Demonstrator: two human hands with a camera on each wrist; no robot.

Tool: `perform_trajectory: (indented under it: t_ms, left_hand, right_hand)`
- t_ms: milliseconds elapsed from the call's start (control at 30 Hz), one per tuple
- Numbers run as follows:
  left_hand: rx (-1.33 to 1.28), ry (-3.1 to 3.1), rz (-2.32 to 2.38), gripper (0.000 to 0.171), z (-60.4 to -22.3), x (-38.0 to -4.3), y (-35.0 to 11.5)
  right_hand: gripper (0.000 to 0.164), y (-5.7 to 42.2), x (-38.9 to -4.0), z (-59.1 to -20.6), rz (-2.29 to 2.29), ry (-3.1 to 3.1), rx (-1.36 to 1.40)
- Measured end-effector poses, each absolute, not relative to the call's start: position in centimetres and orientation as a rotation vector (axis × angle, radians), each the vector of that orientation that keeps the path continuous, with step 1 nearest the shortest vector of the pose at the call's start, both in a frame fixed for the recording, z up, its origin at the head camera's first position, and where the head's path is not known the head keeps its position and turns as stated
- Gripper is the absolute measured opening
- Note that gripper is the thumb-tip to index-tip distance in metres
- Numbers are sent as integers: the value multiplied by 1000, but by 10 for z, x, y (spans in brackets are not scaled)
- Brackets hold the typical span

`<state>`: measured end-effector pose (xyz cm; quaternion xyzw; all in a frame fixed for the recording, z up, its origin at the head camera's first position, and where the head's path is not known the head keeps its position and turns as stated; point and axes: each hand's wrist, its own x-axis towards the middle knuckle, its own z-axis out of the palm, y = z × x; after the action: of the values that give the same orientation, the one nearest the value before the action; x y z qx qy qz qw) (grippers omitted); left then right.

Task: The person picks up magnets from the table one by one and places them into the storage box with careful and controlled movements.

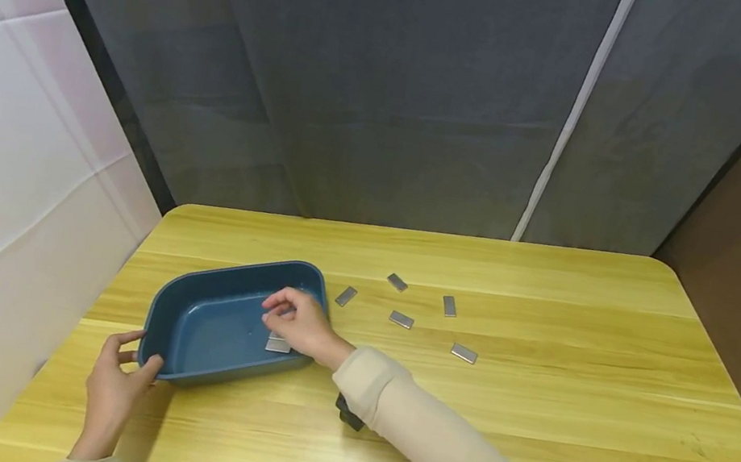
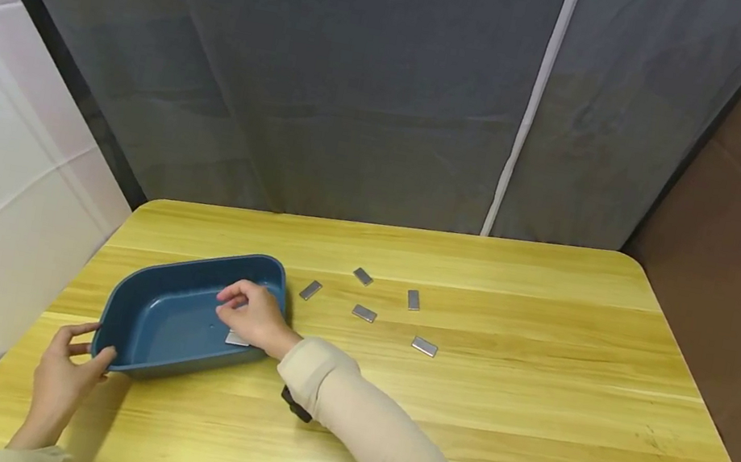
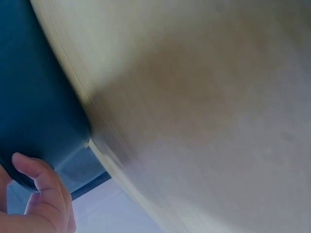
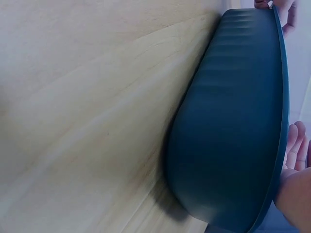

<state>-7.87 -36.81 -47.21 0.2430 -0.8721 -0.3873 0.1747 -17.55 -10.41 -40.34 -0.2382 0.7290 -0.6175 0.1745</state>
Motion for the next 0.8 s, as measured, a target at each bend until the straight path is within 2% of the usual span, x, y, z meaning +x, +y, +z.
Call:
perform_trajectory:
  t_ms: [367,633,800]
  left_hand:
    - [688,-2468,-1101,47,-472,-78,-368]
    - [671,-2451,-1146,45,-453,-73,-355]
    - [664,-2444,-1143,45,-455,-74,-357]
  right_hand:
    - [19,-93,-172,-403,-1789,2050,-669]
    - [16,-73,-155,-369,-1798,2051,-714]
    - [15,-68,-156,-372,-1789,2071,-728]
